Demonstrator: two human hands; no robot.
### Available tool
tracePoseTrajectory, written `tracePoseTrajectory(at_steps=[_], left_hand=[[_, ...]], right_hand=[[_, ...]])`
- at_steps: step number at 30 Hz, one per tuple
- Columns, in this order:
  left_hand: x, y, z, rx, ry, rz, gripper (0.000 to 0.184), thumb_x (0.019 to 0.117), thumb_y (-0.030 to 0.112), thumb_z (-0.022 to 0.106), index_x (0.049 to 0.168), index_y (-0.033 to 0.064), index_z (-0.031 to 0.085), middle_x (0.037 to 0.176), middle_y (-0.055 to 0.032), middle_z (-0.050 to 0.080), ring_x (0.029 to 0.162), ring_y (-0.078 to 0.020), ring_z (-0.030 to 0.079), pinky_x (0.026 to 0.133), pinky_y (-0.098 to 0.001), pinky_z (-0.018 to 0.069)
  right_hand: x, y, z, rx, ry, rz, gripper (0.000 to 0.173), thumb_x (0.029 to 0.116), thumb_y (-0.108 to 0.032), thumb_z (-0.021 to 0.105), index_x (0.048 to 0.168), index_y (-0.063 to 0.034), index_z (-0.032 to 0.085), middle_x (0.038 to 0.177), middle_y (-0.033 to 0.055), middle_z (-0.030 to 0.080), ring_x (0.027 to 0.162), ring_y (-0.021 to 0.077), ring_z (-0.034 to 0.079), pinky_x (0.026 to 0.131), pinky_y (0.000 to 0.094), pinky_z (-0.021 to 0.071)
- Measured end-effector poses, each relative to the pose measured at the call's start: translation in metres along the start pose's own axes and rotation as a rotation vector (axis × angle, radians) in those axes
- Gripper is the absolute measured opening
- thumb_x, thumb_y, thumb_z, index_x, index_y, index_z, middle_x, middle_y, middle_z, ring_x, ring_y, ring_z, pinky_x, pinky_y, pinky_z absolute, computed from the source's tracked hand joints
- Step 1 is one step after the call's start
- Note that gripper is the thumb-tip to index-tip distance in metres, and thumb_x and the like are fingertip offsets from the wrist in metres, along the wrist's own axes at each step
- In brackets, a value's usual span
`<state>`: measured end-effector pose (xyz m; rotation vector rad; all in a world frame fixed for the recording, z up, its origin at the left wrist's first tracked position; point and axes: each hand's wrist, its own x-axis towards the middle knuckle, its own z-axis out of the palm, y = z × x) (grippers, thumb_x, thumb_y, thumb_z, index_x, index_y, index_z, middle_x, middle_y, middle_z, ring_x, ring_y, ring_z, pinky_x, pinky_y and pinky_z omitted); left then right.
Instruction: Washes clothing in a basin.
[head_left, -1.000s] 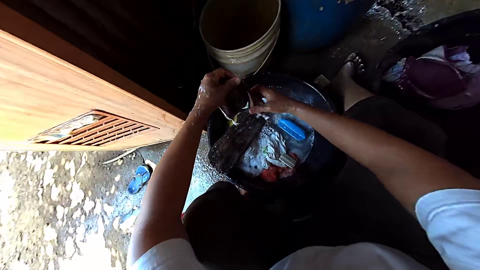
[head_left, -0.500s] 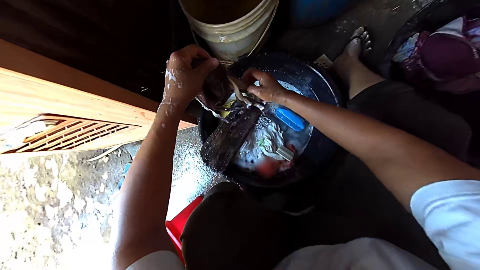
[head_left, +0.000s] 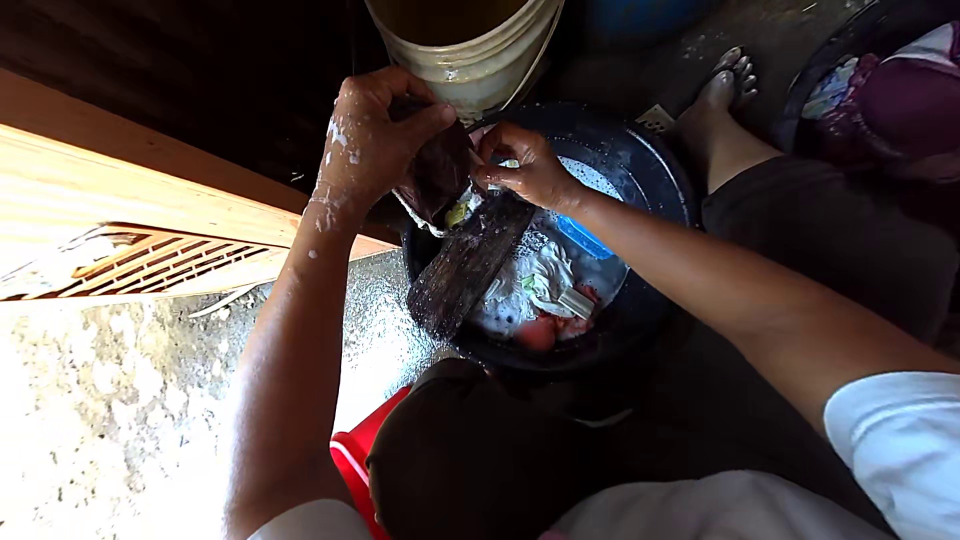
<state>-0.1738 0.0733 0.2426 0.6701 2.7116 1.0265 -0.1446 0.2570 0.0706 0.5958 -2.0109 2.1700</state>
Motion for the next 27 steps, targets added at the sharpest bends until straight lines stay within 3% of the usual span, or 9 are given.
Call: tracePoseTrajectory(at_steps=[4, 6, 11, 13, 15, 18, 20, 24, 27], left_hand=[[-0.009, 0.006, -0.001, 0.032, -0.005, 0.022, 0.016, 0.0946, 0.019, 0.072, 0.101, 0.005, 0.07, 0.091, 0.003, 0.068, 0.08, 0.0076, 0.06, 0.077, -0.0126, 0.0489], [-0.015, 0.008, -0.002, 0.066, -0.029, 0.027, 0.017, 0.0949, 0.02, 0.072, 0.102, 0.0042, 0.07, 0.091, 0.001, 0.069, 0.08, 0.0059, 0.06, 0.077, -0.0144, 0.0492], [-0.025, 0.017, -0.003, 0.225, -0.048, -0.015, 0.022, 0.0969, 0.025, 0.07, 0.106, 0.0047, 0.071, 0.093, -0.0062, 0.071, 0.082, -0.008, 0.063, 0.08, -0.032, 0.0502], [-0.028, 0.019, -0.003, 0.25, -0.044, -0.018, 0.021, 0.097, 0.025, 0.07, 0.105, 0.0059, 0.071, 0.093, -0.0055, 0.071, 0.082, -0.0085, 0.064, 0.08, -0.0333, 0.0506], [-0.032, 0.021, -0.004, 0.248, -0.046, -0.007, 0.021, 0.0968, 0.025, 0.07, 0.105, 0.006, 0.071, 0.091, -0.005, 0.07, 0.08, -0.0077, 0.063, 0.079, -0.0328, 0.0498], [-0.037, 0.021, -0.009, 0.237, -0.023, 0.011, 0.02, 0.0966, 0.025, 0.07, 0.105, 0.0066, 0.071, 0.091, -0.0031, 0.07, 0.08, -0.0034, 0.062, 0.079, -0.0271, 0.0496], [-0.039, 0.022, -0.011, 0.231, 0.0, 0.019, 0.021, 0.0968, 0.025, 0.07, 0.106, 0.0062, 0.071, 0.093, -0.0035, 0.071, 0.081, -0.0032, 0.063, 0.079, -0.0267, 0.0505], [-0.046, 0.017, -0.009, 0.239, 0.026, 0.05, 0.02, 0.097, 0.024, 0.069, 0.107, 0.0061, 0.072, 0.094, -0.0045, 0.072, 0.083, -0.0029, 0.064, 0.081, -0.0258, 0.0508], [-0.051, 0.011, -0.007, 0.207, 0.03, 0.112, 0.019, 0.0964, 0.023, 0.069, 0.105, 0.0062, 0.073, 0.097, -0.0035, 0.072, 0.088, -0.0001, 0.064, 0.085, -0.0217, 0.0505]], right_hand=[[-0.011, -0.005, 0.0, -0.096, -0.04, 0.008, 0.02, 0.0938, -0.013, 0.068, 0.106, 0.0033, 0.071, 0.109, 0.0131, 0.069, 0.106, 0.012, 0.064, 0.096, 0.0282, 0.0513], [-0.018, -0.009, 0.007, -0.153, 0.029, 0.033, 0.019, 0.0923, -0.018, 0.07, 0.098, -0.0007, 0.074, 0.108, 0.0127, 0.064, 0.106, 0.0148, 0.056, 0.094, 0.0302, 0.044], [-0.036, -0.027, 0.016, -0.207, 0.155, 0.034, 0.017, 0.0913, -0.014, 0.067, 0.085, 0.0026, 0.066, 0.094, 0.0142, 0.064, 0.092, 0.0173, 0.059, 0.081, 0.0309, 0.0476], [-0.04, -0.032, 0.017, -0.036, 0.116, 0.077, 0.013, 0.0913, -0.011, 0.065, 0.084, 0.0001, 0.064, 0.084, 0.0051, 0.063, 0.081, 0.0083, 0.057, 0.075, 0.0265, 0.0475], [-0.041, -0.03, 0.017, 0.229, 0.093, 0.138, 0.01, 0.0907, -0.007, 0.059, 0.081, -0.0097, 0.057, 0.072, -0.0082, 0.058, 0.064, -0.0019, 0.056, 0.062, 0.019, 0.0489], [-0.045, -0.024, 0.013, 0.432, 0.086, 0.216, 0.01, 0.0984, -0.009, 0.051, 0.096, -0.0131, 0.06, 0.079, -0.0118, 0.062, 0.073, -0.002, 0.06, 0.071, 0.0201, 0.0529], [-0.048, -0.026, 0.01, 0.431, -0.005, 0.22, 0.013, 0.0971, -0.005, 0.054, 0.108, -0.006, 0.061, 0.085, -0.008, 0.067, 0.078, -0.0001, 0.064, 0.075, 0.0221, 0.0556], [-0.058, -0.032, 0.024, 0.074, 0.045, 0.164, 0.013, 0.0951, -0.005, 0.065, 0.101, 0.0043, 0.071, 0.096, 0.0043, 0.068, 0.085, 0.0007, 0.062, 0.079, 0.0183, 0.0531], [-0.064, -0.017, 0.037, -0.185, 0.192, -0.013, 0.015, 0.0936, -0.003, 0.064, 0.095, 0.0066, 0.076, 0.131, 0.0293, 0.055, 0.101, 0.0208, 0.062, 0.089, 0.0282, 0.0532]])
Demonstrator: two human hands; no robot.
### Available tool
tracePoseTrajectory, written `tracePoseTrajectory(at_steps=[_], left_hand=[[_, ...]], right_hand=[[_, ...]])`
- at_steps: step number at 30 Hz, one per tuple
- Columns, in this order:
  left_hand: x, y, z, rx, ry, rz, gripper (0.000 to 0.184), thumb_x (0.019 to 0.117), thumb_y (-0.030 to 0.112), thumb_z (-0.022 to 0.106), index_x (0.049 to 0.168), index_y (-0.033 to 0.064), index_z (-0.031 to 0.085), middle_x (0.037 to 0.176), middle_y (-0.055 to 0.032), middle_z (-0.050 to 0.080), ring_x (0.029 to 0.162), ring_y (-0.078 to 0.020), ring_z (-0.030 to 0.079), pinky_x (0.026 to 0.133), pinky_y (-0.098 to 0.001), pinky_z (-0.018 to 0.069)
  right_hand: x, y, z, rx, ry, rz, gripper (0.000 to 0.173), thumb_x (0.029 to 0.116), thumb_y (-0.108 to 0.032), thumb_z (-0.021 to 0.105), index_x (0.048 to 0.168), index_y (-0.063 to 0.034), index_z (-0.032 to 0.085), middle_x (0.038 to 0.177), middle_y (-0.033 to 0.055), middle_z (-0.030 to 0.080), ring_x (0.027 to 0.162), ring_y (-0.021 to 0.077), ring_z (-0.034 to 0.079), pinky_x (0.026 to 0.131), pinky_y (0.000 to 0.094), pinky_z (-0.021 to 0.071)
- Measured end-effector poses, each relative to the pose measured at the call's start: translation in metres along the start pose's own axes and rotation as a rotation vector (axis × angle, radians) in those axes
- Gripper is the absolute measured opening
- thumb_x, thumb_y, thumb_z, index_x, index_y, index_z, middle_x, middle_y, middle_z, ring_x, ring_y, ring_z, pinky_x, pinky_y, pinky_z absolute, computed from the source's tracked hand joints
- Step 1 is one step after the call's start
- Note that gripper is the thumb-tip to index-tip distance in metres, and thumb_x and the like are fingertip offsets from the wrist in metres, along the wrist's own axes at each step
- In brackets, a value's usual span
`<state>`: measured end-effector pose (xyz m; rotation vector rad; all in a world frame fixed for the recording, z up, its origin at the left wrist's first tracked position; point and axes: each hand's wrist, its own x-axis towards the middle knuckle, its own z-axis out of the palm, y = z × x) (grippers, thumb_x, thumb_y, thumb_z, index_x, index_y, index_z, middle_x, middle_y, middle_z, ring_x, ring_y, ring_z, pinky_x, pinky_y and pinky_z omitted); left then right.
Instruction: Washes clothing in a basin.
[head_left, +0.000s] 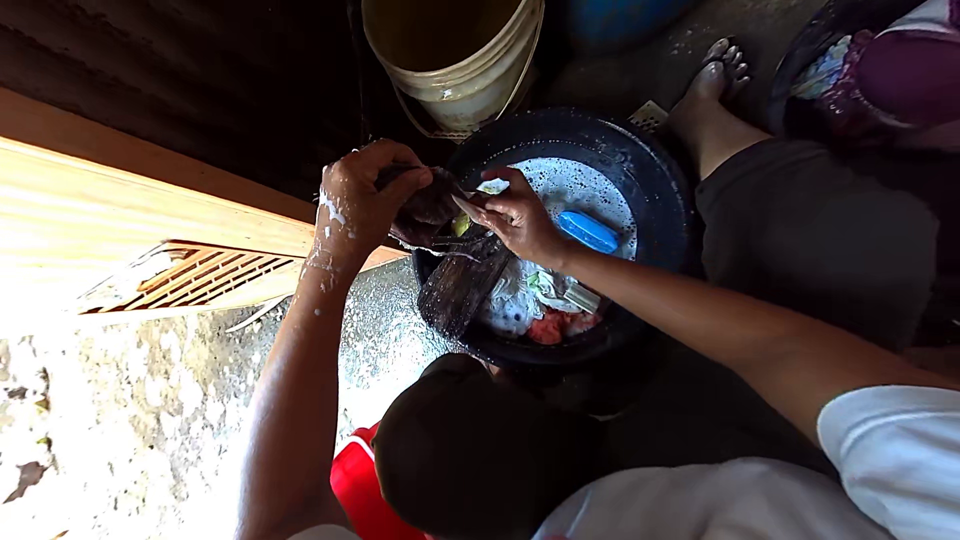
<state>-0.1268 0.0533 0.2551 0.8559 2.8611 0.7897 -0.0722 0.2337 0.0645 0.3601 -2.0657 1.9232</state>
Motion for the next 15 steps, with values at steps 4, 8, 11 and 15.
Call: tracePoseTrajectory(at_steps=[4, 8, 11, 15], left_hand=[[0.0, -0.006, 0.005, 0.003, -0.017, 0.015, 0.02, 0.0967, 0.023, 0.07, 0.105, 0.0059, 0.074, 0.101, -0.0062, 0.073, 0.093, -0.0039, 0.066, 0.089, -0.0252, 0.0514], [0.009, -0.024, 0.013, 0.073, 0.007, 0.011, 0.024, 0.0983, 0.025, 0.067, 0.108, 0.0042, 0.074, 0.106, -0.0138, 0.073, 0.101, -0.0196, 0.069, 0.094, -0.0422, 0.0508], [0.012, -0.03, 0.016, 0.069, 0.073, 0.011, 0.026, 0.0974, 0.024, 0.068, 0.111, 0.0015, 0.072, 0.109, -0.0165, 0.072, 0.103, -0.0203, 0.067, 0.096, -0.0375, 0.0505], [-0.009, -0.035, 0.032, 0.141, 0.101, 0.146, 0.022, 0.0949, 0.015, 0.071, 0.108, -0.0015, 0.072, 0.106, -0.0239, 0.069, 0.104, -0.0355, 0.066, 0.093, -0.0468, 0.0517]], right_hand=[[0.003, 0.012, 0.003, -0.081, -0.055, 0.007, 0.017, 0.0951, -0.001, 0.061, 0.089, 0.0085, 0.073, 0.13, 0.0261, 0.066, 0.115, 0.0296, 0.068, 0.099, 0.0402, 0.0545], [0.033, 0.022, -0.012, -0.217, -0.148, 0.124, 0.023, 0.0989, -0.01, 0.06, 0.095, 0.0097, 0.071, 0.106, 0.0229, 0.071, 0.102, 0.0322, 0.069, 0.094, 0.0473, 0.0538], [0.055, 0.026, -0.029, -0.254, -0.039, 0.003, 0.017, 0.0946, -0.008, 0.067, 0.095, 0.0077, 0.073, 0.104, 0.0224, 0.071, 0.1, 0.0293, 0.07, 0.092, 0.0406, 0.0558], [0.051, 0.042, -0.047, -0.247, -0.019, -0.159, 0.011, 0.0907, -0.003, 0.071, 0.097, 0.0054, 0.074, 0.105, 0.0212, 0.072, 0.102, 0.0267, 0.07, 0.093, 0.036, 0.0556]])
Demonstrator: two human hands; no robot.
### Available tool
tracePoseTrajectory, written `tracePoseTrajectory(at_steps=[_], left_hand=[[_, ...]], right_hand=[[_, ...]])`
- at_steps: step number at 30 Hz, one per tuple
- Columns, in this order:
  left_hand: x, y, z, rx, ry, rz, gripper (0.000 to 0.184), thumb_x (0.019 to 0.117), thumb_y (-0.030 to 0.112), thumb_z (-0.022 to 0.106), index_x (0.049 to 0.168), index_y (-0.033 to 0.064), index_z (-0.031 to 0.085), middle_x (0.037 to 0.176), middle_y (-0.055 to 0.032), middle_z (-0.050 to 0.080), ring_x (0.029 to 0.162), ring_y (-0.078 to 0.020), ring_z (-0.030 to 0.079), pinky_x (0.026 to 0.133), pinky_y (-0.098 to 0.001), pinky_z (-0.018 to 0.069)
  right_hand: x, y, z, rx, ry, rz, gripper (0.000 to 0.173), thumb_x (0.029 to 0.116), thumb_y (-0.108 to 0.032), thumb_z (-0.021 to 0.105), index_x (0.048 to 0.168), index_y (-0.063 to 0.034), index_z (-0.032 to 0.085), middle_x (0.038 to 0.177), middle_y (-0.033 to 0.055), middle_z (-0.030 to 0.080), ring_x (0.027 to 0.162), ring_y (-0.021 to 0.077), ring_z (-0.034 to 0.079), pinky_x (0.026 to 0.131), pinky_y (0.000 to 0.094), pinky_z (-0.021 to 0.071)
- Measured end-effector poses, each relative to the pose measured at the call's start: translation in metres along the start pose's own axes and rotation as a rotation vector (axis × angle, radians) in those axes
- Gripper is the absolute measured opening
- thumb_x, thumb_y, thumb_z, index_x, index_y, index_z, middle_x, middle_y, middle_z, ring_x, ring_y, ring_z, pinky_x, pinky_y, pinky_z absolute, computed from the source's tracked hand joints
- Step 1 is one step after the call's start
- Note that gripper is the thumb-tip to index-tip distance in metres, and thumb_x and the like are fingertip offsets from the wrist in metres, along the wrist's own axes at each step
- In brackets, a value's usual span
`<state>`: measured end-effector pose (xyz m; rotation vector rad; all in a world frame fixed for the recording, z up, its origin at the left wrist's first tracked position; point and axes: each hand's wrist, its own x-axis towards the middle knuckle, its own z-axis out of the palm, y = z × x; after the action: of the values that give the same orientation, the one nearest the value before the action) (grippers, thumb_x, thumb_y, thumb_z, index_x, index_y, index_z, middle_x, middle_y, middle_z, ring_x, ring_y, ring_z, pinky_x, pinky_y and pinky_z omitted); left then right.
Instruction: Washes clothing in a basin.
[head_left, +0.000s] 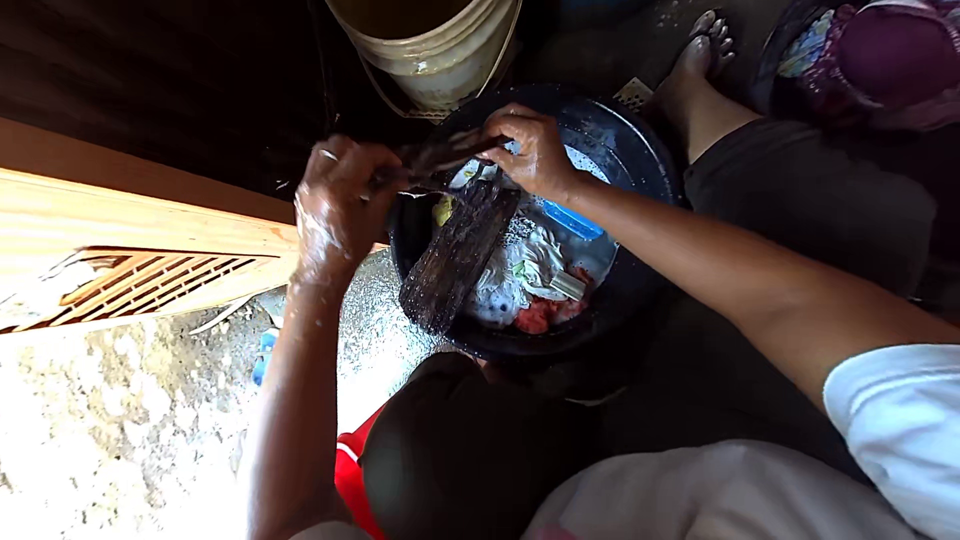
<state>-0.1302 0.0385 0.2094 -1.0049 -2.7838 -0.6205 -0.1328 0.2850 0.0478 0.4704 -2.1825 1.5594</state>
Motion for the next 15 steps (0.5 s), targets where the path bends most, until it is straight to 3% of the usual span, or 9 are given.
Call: tracePoseTrajectory(at_steps=[2, 4, 7, 9, 11, 13, 15], left_hand=[[-0.028, -0.004, 0.029, 0.044, -0.032, 0.077, 0.013, 0.0937, 0.011, 0.07, 0.101, 0.0018, 0.075, 0.102, -0.0237, 0.07, 0.1, -0.0405, 0.067, 0.089, -0.0527, 0.0539], [-0.075, -0.016, 0.077, 0.016, -0.189, 0.053, 0.011, 0.0898, 0.007, 0.071, 0.099, 0.0058, 0.078, 0.104, -0.0219, 0.07, 0.101, -0.0431, 0.066, 0.087, -0.0586, 0.0531], [-0.141, -0.045, 0.147, -0.154, -0.609, -0.177, 0.026, 0.0886, 0.017, 0.078, 0.111, 0.0055, 0.076, 0.119, -0.0199, 0.07, 0.12, -0.0418, 0.06, 0.104, -0.0627, 0.0449], [-0.157, -0.052, 0.166, -0.29, -0.587, -0.408, 0.04, 0.0895, 0.025, 0.079, 0.119, -0.0012, 0.071, 0.114, -0.0211, 0.071, 0.113, -0.0367, 0.066, 0.102, -0.0562, 0.0495], [-0.147, -0.049, 0.167, -0.275, -0.444, -0.683, 0.048, 0.0958, 0.033, 0.072, 0.127, -0.003, 0.063, 0.11, -0.0255, 0.068, 0.099, -0.0377, 0.069, 0.09, -0.055, 0.0553], [-0.124, -0.041, 0.165, -0.14, -0.417, -0.884, 0.061, 0.0936, 0.042, 0.074, 0.135, -0.0002, 0.059, 0.128, -0.0306, 0.059, 0.113, -0.0454, 0.062, 0.095, -0.0612, 0.0505], [-0.12, -0.039, 0.174, -0.053, -0.479, -0.864, 0.067, 0.0881, 0.044, 0.08, 0.137, 0.0018, 0.06, 0.141, -0.0298, 0.052, 0.129, -0.0469, 0.053, 0.103, -0.0632, 0.0458]], right_hand=[[-0.024, 0.017, -0.005, -0.014, -0.168, 0.073, 0.017, 0.0865, 0.0, 0.073, 0.102, 0.0046, 0.074, 0.117, 0.0233, 0.069, 0.112, 0.031, 0.068, 0.1, 0.0416, 0.0544], [-0.062, 0.036, -0.009, -0.091, -0.329, 0.277, 0.032, 0.0829, 0.002, 0.074, 0.115, 0.0039, 0.071, 0.141, 0.0277, 0.055, 0.128, 0.038, 0.057, 0.108, 0.0472, 0.0495], [-0.13, 0.064, -0.01, -0.409, -0.366, 0.731, 0.051, 0.0851, -0.002, 0.075, 0.133, 0.0041, 0.059, 0.149, 0.0355, 0.042, 0.136, 0.0528, 0.046, 0.107, 0.0642, 0.0438], [-0.169, 0.082, -0.01, -0.544, -0.452, 0.921, 0.076, 0.0859, -0.006, 0.077, 0.153, -0.0004, 0.042, 0.148, 0.0415, 0.038, 0.137, 0.06, 0.039, 0.109, 0.0708, 0.0365], [-0.189, 0.094, -0.013, -0.577, -0.528, 0.926, 0.088, 0.0861, -0.001, 0.076, 0.161, -0.0065, 0.029, 0.144, 0.0408, 0.043, 0.132, 0.06, 0.045, 0.106, 0.0697, 0.0404], [-0.183, 0.105, -0.018, -0.489, -0.55, 0.966, 0.099, 0.0837, 0.005, 0.075, 0.163, -0.0092, 0.019, 0.146, 0.0385, 0.043, 0.131, 0.0587, 0.049, 0.103, 0.071, 0.0432], [-0.151, 0.104, -0.021, -0.511, -0.487, 0.996, 0.11, 0.073, 0.01, 0.078, 0.163, -0.0073, 0.017, 0.144, 0.0364, 0.048, 0.127, 0.0584, 0.053, 0.097, 0.075, 0.0442]])
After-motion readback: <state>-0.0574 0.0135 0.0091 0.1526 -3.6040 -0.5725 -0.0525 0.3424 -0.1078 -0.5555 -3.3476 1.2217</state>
